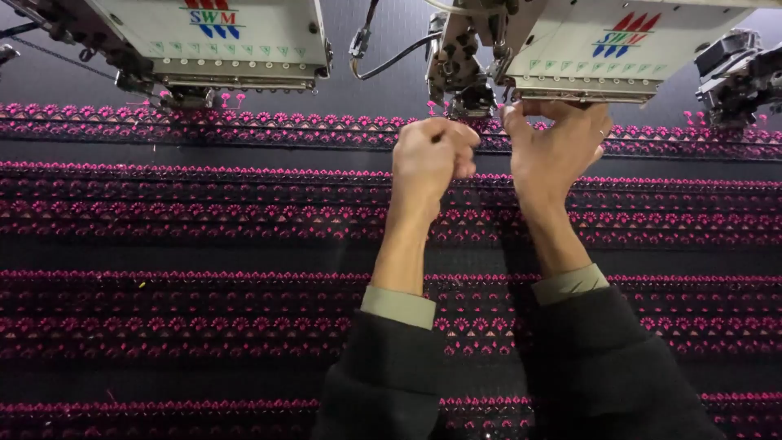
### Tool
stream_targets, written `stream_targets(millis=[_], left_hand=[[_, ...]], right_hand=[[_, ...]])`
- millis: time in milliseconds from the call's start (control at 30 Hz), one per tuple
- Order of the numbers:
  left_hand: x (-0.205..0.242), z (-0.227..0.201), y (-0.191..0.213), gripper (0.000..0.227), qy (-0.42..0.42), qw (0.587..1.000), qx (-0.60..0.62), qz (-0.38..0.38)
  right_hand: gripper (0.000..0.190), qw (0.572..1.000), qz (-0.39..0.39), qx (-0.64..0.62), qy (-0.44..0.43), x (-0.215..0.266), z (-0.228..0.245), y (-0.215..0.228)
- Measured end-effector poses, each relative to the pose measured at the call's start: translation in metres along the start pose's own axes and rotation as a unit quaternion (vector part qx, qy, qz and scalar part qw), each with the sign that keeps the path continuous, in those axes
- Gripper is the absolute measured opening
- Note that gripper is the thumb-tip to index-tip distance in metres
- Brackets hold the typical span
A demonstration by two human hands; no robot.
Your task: Threading and adjusting an industrial multi-head embroidery machine by guiding threads through tensioners and needles.
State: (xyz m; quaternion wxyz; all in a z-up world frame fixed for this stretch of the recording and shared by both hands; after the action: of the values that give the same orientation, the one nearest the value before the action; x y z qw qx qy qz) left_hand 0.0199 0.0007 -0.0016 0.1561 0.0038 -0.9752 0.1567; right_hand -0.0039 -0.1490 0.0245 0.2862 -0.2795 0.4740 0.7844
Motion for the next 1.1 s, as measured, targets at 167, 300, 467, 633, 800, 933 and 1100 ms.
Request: stream_targets(millis=[167, 300, 467, 633, 800, 933, 1100], left_hand=[[0.045, -0.052, 0.001, 0.016, -0.057, 0.922, -0.382, 0.037], [0.052, -0.059, -0.006, 0.024, -0.252, 0.901, -0.345, -0.068], [0.028, -0.032, -0.021, 0.016, -0.227, 0.892, -0.348, -0.176], [-0.001, -0.013, -0.043, 0.022, -0.164, 0.89, -0.37, -0.208], [-0.014, -0.008, -0.052, 0.023, -0.168, 0.882, -0.388, -0.208], [-0.022, -0.004, -0.052, 0.02, -0.193, 0.854, -0.425, -0.23], [-0.023, 0.0, -0.053, 0.015, -0.2, 0.84, -0.448, -0.232]], right_hand=[[0.016, 0.999, -0.004, 0.032, -0.01, 0.002, -0.014, -0.013], [0.014, 0.998, 0.003, 0.058, -0.022, 0.002, -0.014, -0.015], [0.015, 0.998, -0.005, 0.047, -0.048, -0.001, -0.008, -0.012], [0.015, 0.998, 0.004, 0.02, -0.052, 0.0, -0.007, -0.01], [0.015, 0.997, 0.005, 0.017, -0.075, -0.004, -0.002, -0.007], [0.015, 0.996, 0.007, 0.019, -0.09, -0.007, 0.002, -0.003], [0.015, 0.995, 0.007, -0.016, -0.098, -0.007, 0.007, 0.0]])
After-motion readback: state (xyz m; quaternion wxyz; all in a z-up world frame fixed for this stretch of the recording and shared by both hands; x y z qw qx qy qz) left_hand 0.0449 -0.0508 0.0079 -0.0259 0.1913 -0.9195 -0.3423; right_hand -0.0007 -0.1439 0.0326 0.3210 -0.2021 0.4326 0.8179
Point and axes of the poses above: each hand's wrist, its own x-axis away from the middle knuckle, its own y-axis out of the back of the hand, z = x × y, the point moved 2 cm from there along -x, towards the middle knuckle, and after that the axes turned 14 degrees about y, right-handed, at the moved point
